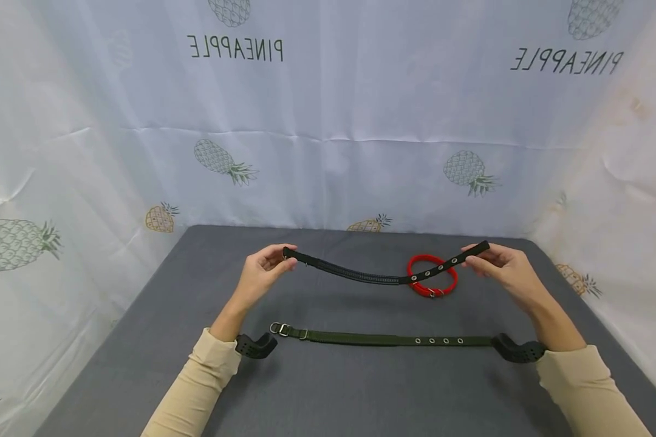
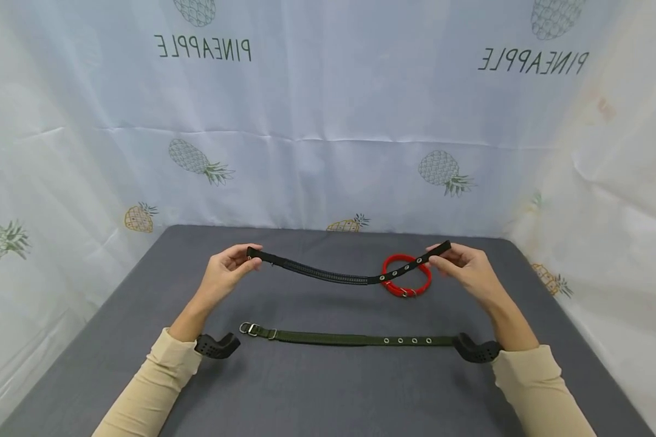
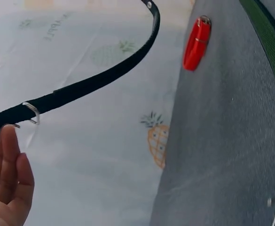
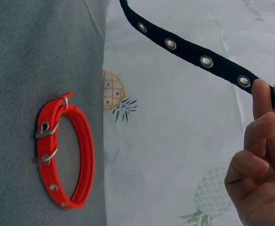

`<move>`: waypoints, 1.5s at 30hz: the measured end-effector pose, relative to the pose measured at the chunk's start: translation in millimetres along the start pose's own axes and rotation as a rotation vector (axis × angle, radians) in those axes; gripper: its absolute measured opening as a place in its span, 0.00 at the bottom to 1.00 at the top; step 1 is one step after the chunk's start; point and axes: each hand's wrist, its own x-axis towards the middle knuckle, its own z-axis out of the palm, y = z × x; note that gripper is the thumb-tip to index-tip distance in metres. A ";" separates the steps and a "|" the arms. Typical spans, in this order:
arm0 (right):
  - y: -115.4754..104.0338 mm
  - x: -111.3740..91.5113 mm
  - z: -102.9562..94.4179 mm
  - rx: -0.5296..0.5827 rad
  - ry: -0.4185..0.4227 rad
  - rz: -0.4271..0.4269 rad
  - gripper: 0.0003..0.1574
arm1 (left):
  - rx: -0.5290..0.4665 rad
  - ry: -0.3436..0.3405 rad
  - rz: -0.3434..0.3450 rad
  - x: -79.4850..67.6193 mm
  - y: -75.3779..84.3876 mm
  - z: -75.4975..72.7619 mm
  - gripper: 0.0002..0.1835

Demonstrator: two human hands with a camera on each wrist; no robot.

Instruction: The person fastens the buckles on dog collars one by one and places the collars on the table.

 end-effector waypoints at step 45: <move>-33.8 31.7 80.7 0.485 0.079 -0.121 0.15 | -0.551 0.219 0.111 17.3 25.0 71.4 0.12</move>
